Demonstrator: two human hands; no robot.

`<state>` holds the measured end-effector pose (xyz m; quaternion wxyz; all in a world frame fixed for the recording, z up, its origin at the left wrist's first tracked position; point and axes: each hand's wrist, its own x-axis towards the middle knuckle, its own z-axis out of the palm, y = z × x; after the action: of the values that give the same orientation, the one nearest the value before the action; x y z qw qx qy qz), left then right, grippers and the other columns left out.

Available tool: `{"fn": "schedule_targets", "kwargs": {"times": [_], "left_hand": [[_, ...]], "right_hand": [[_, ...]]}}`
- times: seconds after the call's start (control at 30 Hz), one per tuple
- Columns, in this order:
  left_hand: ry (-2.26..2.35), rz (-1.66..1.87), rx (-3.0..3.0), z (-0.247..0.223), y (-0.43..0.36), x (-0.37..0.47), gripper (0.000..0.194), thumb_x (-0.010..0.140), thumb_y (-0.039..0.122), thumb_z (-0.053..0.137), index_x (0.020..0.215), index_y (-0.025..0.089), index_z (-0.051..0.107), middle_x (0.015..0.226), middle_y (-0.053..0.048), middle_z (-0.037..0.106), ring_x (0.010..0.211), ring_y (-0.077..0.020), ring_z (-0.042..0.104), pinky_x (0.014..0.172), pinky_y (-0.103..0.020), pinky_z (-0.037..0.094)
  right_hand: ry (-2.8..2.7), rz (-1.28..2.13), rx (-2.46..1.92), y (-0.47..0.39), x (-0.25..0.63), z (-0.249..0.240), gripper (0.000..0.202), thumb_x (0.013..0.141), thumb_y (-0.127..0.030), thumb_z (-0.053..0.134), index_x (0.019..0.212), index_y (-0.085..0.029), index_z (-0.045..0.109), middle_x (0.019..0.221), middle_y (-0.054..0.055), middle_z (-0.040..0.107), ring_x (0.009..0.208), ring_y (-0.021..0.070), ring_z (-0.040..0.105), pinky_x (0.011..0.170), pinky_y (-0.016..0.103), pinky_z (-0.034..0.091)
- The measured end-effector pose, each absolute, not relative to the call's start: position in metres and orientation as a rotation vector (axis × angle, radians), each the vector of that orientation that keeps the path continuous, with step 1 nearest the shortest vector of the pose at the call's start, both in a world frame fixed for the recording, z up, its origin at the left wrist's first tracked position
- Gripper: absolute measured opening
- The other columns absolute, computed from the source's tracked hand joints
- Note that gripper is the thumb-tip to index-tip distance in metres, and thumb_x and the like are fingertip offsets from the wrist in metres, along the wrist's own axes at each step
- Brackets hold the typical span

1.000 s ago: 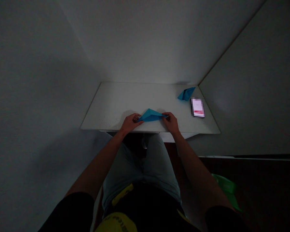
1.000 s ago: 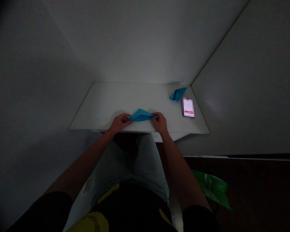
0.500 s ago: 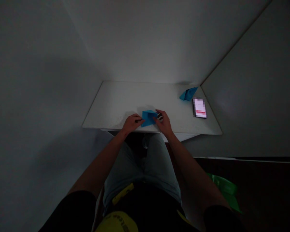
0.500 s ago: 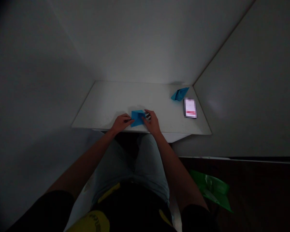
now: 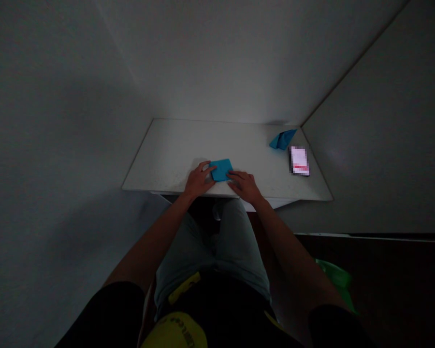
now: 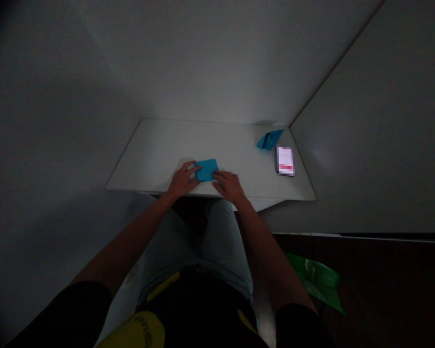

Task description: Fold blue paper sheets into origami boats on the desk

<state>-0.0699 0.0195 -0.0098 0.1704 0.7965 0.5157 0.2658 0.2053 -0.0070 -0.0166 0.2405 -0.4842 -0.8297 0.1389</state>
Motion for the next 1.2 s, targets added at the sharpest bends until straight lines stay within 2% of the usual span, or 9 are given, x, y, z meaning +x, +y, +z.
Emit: {"fn": "schedule_targets", "kwargs": {"times": [0.1,0.27,0.43,0.63,0.73,0.8,0.97,1.07,1.2], "left_hand": [[1.462,0.730,2.296,-0.0100,0.0199,-0.0681,0.038,0.092,0.028,0.082,0.129,0.032,0.081,0.158,-0.007,0.064,0.129,-0.0347,0.067,0.113,-0.053,0.051],[1.424,0.785,2.233,-0.0097,0.0186,-0.0679,0.017,0.096,0.035,0.080,0.111,0.030,0.087,0.142,-0.007,0.071,0.113,-0.0266,0.073,0.105,-0.046,0.056],[1.388,0.787,2.231,-0.0082,0.0162,-0.0701,0.019,0.092,0.037,0.085,0.110,0.032,0.088,0.129,-0.006,0.069,0.103,-0.0224,0.072,0.098,-0.041,0.057],[1.422,0.735,2.337,-0.0049,0.0124,-0.0710,0.020,0.087,0.042,0.091,0.103,0.031,0.088,0.127,-0.009,0.067,0.114,-0.0294,0.063,0.109,-0.049,0.047],[1.397,0.733,2.338,-0.0032,0.0118,-0.0717,0.038,0.084,0.037,0.093,0.121,0.031,0.085,0.135,-0.010,0.066,0.122,-0.0318,0.059,0.111,-0.049,0.046],[1.345,0.714,2.350,-0.0021,0.0120,-0.0719,0.046,0.088,0.034,0.089,0.133,0.034,0.081,0.140,-0.009,0.067,0.128,-0.0321,0.058,0.112,-0.049,0.044],[1.257,0.645,2.376,-0.0010,0.0130,-0.0706,0.018,0.098,0.033,0.079,0.113,0.038,0.088,0.126,-0.006,0.074,0.125,-0.0300,0.061,0.111,-0.049,0.044],[1.279,0.686,2.344,-0.0030,0.0143,-0.0703,0.019,0.096,0.033,0.081,0.113,0.035,0.088,0.124,-0.007,0.074,0.122,-0.0299,0.064,0.110,-0.049,0.047],[1.347,0.781,2.292,-0.0078,0.0173,-0.0709,0.024,0.096,0.035,0.081,0.118,0.027,0.084,0.124,-0.009,0.075,0.120,-0.0284,0.066,0.111,-0.046,0.050]], "right_hand": [[-2.192,0.410,-1.347,-0.0042,0.2039,-0.0172,0.046,0.107,-0.045,0.065,0.151,-0.030,0.067,0.156,0.012,0.068,0.142,0.0349,0.062,0.115,0.057,0.048],[-2.135,0.409,-1.364,-0.0020,0.1995,-0.0202,0.041,0.106,-0.043,0.064,0.144,-0.028,0.070,0.152,0.012,0.071,0.140,0.0343,0.064,0.116,0.058,0.048],[-2.159,0.398,-1.322,-0.0031,0.2006,-0.0218,0.036,0.104,-0.043,0.068,0.137,-0.029,0.074,0.149,0.011,0.072,0.138,0.0342,0.064,0.115,0.057,0.049],[-2.160,0.358,-1.317,-0.0044,0.2006,-0.0210,0.025,0.105,-0.039,0.068,0.125,-0.028,0.079,0.134,0.012,0.076,0.127,0.0332,0.066,0.108,0.053,0.050],[-2.162,0.375,-1.309,-0.0047,0.2007,-0.0203,0.022,0.107,-0.036,0.063,0.120,-0.029,0.080,0.127,0.011,0.077,0.121,0.0311,0.067,0.106,0.051,0.051],[-2.162,0.386,-1.310,-0.0047,0.2007,-0.0197,0.022,0.109,-0.034,0.060,0.118,-0.029,0.080,0.125,0.010,0.077,0.118,0.0306,0.067,0.104,0.050,0.051],[-2.158,0.363,-1.339,-0.0048,0.1996,-0.0173,0.024,0.108,-0.036,0.061,0.123,-0.028,0.079,0.127,0.012,0.075,0.120,0.0328,0.066,0.102,0.051,0.051],[-2.156,0.353,-1.344,-0.0043,0.1989,-0.0160,0.026,0.108,-0.037,0.062,0.124,-0.028,0.079,0.128,0.013,0.075,0.120,0.0330,0.065,0.103,0.051,0.051],[-2.138,0.350,-1.365,-0.0018,0.1985,-0.0163,0.024,0.110,-0.035,0.059,0.117,-0.025,0.080,0.123,0.013,0.075,0.115,0.0309,0.066,0.102,0.048,0.051]]}}
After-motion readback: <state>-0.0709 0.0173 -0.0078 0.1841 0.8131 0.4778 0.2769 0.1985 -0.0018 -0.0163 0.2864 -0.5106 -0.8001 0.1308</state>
